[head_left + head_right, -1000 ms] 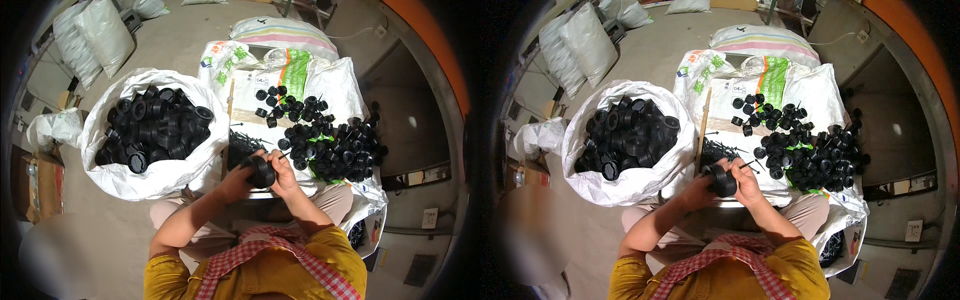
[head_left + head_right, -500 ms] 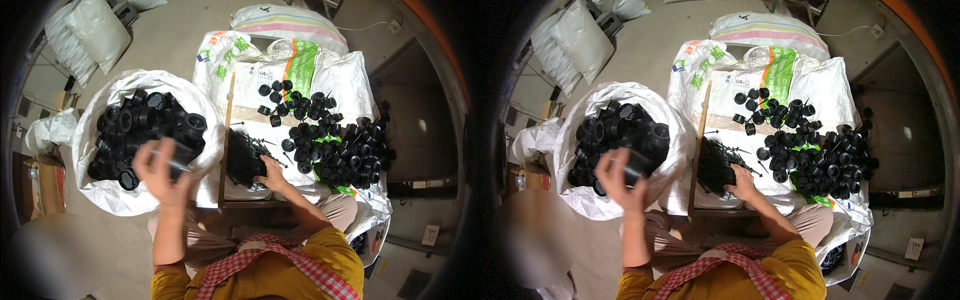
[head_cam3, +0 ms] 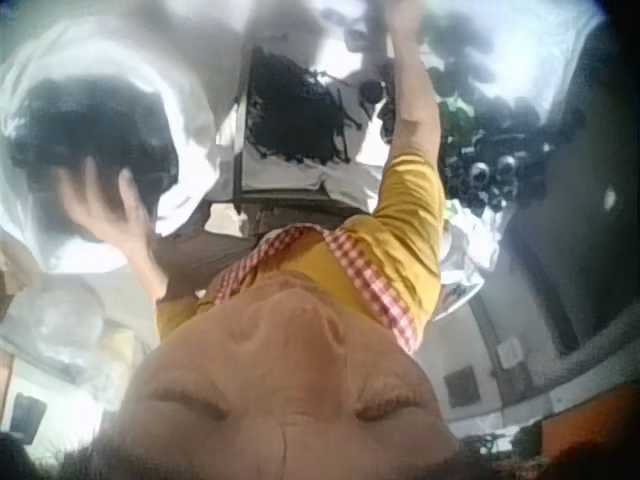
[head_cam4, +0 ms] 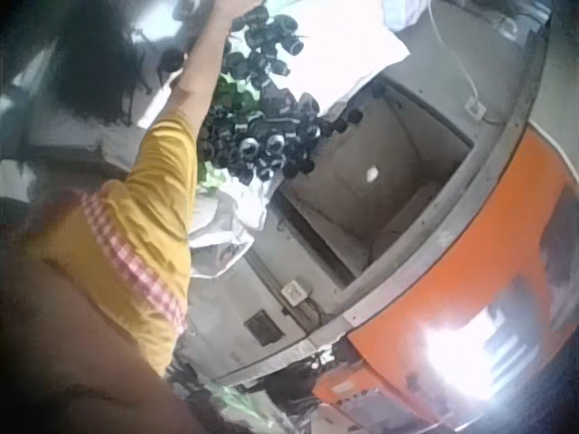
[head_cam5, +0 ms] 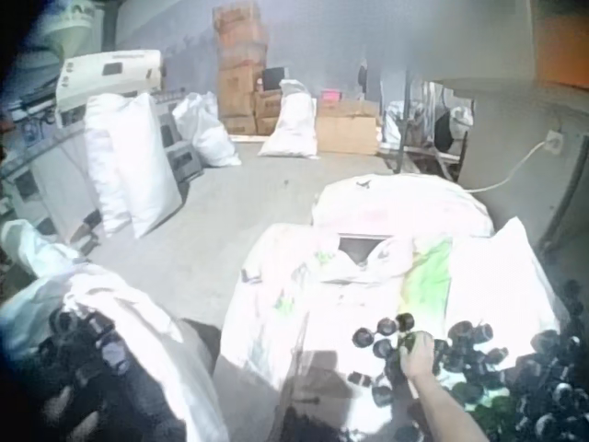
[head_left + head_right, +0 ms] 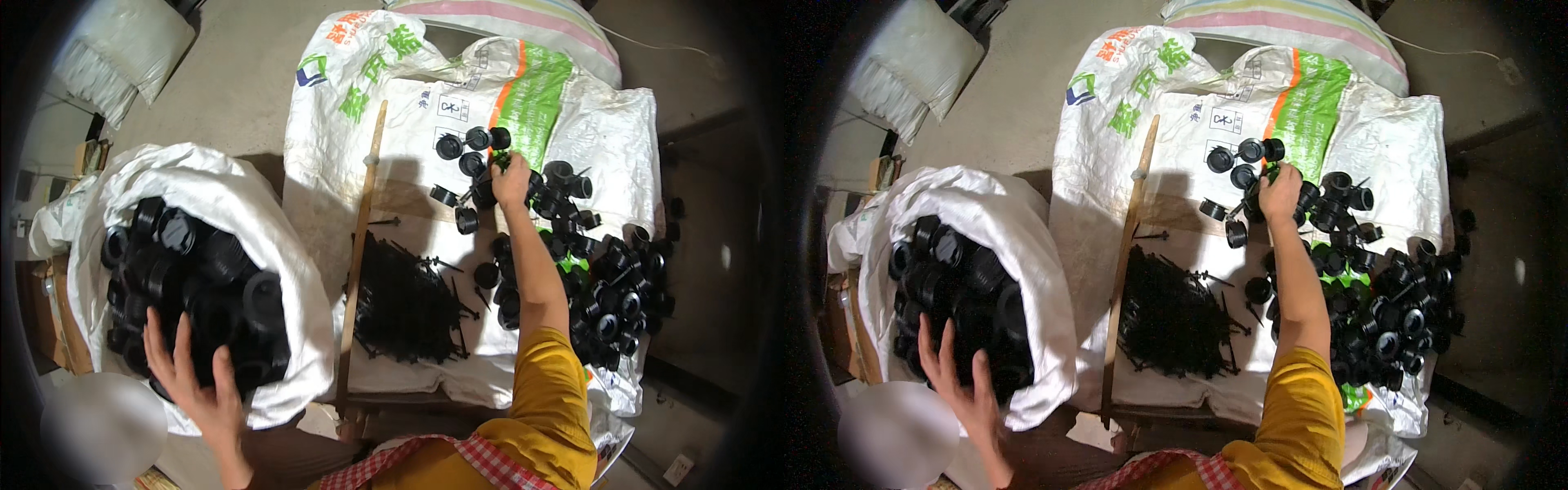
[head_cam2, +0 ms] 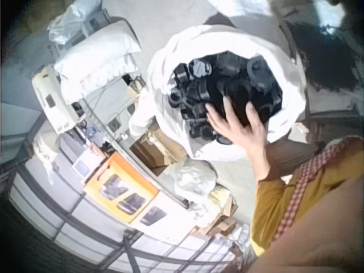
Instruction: The person sits on the floor and repeatedly picks black plastic caps and pins from piles, inserts the pins into the caps, and places the assembled units into a white sack. The person handles the parts by hand without visible tools.
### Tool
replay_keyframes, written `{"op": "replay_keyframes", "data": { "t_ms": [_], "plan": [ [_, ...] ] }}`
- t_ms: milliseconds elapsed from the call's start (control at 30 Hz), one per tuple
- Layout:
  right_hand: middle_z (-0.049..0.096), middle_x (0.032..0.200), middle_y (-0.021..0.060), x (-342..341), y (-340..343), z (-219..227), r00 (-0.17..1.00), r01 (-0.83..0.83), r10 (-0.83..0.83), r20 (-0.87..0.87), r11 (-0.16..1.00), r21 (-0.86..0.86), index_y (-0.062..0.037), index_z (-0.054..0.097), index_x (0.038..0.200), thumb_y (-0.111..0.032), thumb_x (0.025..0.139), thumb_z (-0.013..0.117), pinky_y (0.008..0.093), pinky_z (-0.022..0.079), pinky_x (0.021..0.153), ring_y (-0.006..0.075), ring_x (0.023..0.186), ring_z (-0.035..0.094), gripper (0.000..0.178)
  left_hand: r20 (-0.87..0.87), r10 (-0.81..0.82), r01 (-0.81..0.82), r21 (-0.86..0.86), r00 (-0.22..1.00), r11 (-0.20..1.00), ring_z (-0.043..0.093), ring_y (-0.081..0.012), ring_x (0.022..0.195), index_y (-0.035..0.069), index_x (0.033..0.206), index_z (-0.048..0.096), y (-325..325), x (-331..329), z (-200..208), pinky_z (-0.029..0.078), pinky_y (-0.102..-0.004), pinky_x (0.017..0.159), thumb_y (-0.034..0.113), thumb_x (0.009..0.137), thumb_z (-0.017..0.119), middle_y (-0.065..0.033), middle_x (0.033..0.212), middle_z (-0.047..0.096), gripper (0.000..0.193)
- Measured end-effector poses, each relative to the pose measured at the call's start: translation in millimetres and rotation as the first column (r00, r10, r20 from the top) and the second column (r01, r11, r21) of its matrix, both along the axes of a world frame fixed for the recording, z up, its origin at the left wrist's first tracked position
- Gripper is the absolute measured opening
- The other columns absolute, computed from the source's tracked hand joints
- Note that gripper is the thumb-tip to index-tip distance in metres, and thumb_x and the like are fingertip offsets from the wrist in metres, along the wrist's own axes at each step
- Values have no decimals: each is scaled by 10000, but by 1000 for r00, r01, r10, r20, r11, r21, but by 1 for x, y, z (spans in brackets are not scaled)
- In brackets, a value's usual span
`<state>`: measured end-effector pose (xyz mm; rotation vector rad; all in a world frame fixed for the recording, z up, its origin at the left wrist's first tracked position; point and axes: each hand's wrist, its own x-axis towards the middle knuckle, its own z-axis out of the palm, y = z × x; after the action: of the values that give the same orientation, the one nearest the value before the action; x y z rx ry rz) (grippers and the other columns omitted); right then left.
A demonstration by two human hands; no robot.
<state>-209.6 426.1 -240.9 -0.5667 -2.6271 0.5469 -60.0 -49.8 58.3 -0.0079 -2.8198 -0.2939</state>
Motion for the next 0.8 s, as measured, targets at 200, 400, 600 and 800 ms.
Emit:
{"op": "replay_keyframes", "data": {
  "t_ms": [200, 400, 600, 800],
  "plan": [
    [458, 1278, 255, -70, 25, -29, 960, 210, -235, -154, 964, -165, 57, 443, 1269, -150, 763, 719, 435, 329, 1039, 402, 1206, 416, 612, 144, 163, -126, -234, 976, 964, 351, -353, 1308, -59, 1217, 535, 6, -5, 2, 232, -487, 1096, 398, 943, 503, -150, 1406, 431, 533],
    [397, 1295, 193, -91, -8, -38, 912, 159, -138, 387, 987, -21, -281, 636, 1159, -433, 701, 756, 525, 377, 969, 427, 1147, 432, 497, 150, 113, -42, -414, 982, 910, 386, -340, 1283, -1, 1287, 482, 3, -11, 3, 235, -504, 1088, 371, 873, 601, -151, 1383, 459, 569],
    [427, 1233, 112, -14, -86, -10, 629, -360, 144, 764, 925, 122, -288, 655, 1116, -330, 749, 724, 543, 405, 925, 373, 1152, 419, 376, 70, 16, -2, -203, 997, 979, 396, -433, 1229, 10, 1136, 607, 7, -13, 0, 242, -519, 1074, 203, 822, 618, -190, 1346, 479, 368],
    [333, 1392, 97, 89, -134, 52, 382, -288, 270, 884, 944, -164, -188, 635, 1175, -353, 787, 682, 534, 245, 1048, 355, 1281, 299, 424, 21, -43, 44, -76, 999, 996, 351, -399, 1276, 82, 1188, 602, -3, -4, -4, 262, -494, 1062, 197, 789, 666, -125, 1397, 442, 421]
  ]
}}
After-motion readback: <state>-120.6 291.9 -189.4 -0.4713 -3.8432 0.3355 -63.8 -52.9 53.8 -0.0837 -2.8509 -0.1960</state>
